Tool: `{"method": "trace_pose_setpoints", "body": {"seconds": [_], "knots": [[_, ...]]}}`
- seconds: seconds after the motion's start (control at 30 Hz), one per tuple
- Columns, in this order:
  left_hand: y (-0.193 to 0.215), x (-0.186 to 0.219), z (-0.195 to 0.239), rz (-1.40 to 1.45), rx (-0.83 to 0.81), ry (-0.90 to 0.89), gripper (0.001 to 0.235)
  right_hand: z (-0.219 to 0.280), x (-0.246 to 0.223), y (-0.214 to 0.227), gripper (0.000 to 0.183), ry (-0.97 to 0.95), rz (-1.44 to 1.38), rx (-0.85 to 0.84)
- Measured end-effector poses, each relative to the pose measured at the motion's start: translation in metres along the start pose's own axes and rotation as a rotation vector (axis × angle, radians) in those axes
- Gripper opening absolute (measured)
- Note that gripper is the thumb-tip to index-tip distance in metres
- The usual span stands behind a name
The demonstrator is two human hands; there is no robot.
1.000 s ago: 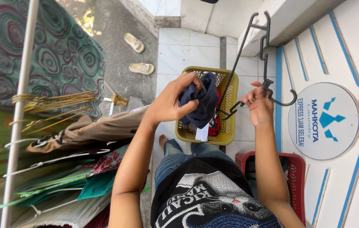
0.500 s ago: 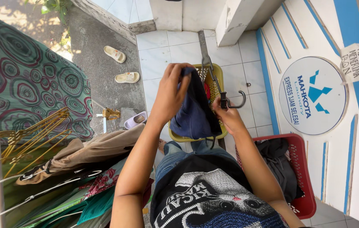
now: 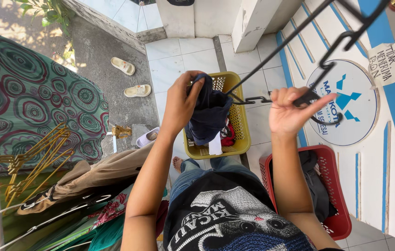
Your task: The person takes wet clothes from a laundry basket, unfolds them, and hangs them on a drying rack using hangers. They handle a white shirt, a beige top, a dark blue shirt, and a gray shirt, placing each on the rack.
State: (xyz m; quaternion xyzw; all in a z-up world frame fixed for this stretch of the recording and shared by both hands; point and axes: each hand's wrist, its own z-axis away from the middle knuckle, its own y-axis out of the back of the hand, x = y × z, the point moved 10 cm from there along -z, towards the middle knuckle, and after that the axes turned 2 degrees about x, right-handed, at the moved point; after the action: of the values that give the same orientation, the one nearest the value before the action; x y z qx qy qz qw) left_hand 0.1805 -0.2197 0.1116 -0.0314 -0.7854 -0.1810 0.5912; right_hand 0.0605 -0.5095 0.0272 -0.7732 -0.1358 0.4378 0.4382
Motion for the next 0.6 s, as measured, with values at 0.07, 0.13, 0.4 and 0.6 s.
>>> {"method": "trace_pose_setpoints", "body": {"seconds": [0.07,0.13,0.4,0.6], "knots": [[-0.007,-0.005,0.0,-0.002,-0.059,0.052,0.02,-0.006,0.031,-0.011,0.081,-0.036,0.033,-0.165],[-0.008,-0.009,0.001,-0.002,-0.057,0.075,0.021,-0.001,0.076,-0.005,0.08,-0.225,0.057,-0.203],[0.046,-0.037,0.007,-0.087,0.201,0.085,0.02,0.039,0.104,0.022,0.075,-0.595,0.414,-0.272],[0.065,-0.042,0.012,-0.238,0.328,0.033,0.025,0.034,0.089,-0.012,0.065,-0.554,0.688,-0.498]]}}
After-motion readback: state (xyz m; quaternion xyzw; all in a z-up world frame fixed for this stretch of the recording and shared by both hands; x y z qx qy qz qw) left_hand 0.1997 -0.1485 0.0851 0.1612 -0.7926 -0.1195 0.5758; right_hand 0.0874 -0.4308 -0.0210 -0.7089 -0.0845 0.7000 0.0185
